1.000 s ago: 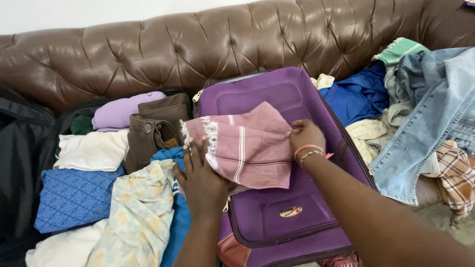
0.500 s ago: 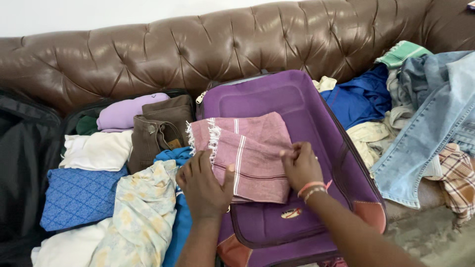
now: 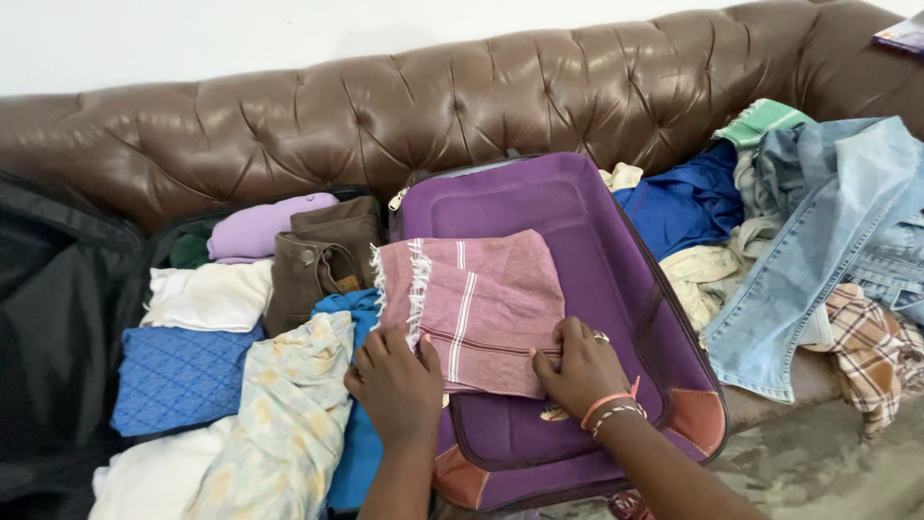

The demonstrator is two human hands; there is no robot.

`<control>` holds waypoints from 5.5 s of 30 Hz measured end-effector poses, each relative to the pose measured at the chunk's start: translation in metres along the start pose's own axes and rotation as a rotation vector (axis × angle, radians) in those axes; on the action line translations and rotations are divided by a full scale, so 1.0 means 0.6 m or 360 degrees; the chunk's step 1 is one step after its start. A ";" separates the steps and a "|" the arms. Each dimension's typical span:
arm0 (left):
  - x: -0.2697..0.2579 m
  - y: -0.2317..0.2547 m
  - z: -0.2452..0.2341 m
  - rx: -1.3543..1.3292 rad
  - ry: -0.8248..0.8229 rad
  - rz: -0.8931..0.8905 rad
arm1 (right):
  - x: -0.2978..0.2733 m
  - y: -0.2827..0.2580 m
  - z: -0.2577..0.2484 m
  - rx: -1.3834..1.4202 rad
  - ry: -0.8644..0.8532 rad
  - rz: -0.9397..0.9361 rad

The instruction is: The person folds a shirt and a piece of pink fabric by hand on a purple suitcase.

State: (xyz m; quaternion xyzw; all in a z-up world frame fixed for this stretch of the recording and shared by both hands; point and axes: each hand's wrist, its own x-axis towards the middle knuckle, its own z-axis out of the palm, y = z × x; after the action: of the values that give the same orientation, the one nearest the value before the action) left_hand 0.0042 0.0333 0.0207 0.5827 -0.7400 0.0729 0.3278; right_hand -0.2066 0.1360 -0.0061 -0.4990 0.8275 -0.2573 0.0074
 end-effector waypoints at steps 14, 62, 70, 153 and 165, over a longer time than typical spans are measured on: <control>-0.052 -0.035 0.020 -0.0382 -0.0365 -0.0576 | -0.049 -0.035 -0.044 -0.0319 -0.0160 -0.0061; -0.099 0.018 -0.032 -0.0388 -0.0289 0.0543 | -0.088 -0.031 -0.046 0.0272 0.0340 -0.0211; -0.103 0.019 -0.045 -0.0509 -0.0289 0.0216 | -0.086 -0.013 -0.051 0.0476 0.0210 0.0107; 0.047 0.016 -0.055 -0.0857 -0.0353 0.0509 | 0.061 0.111 -0.116 0.0576 0.0027 0.0325; 0.115 0.041 0.002 -0.0490 -0.0285 0.0121 | 0.152 0.040 -0.107 0.1060 -0.0038 0.0784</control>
State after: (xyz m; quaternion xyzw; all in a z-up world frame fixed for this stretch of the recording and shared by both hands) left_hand -0.0263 -0.0158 0.0656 0.5015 -0.7901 -0.0812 0.3429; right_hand -0.2893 0.0962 0.0616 -0.2593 0.7935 -0.4959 0.2394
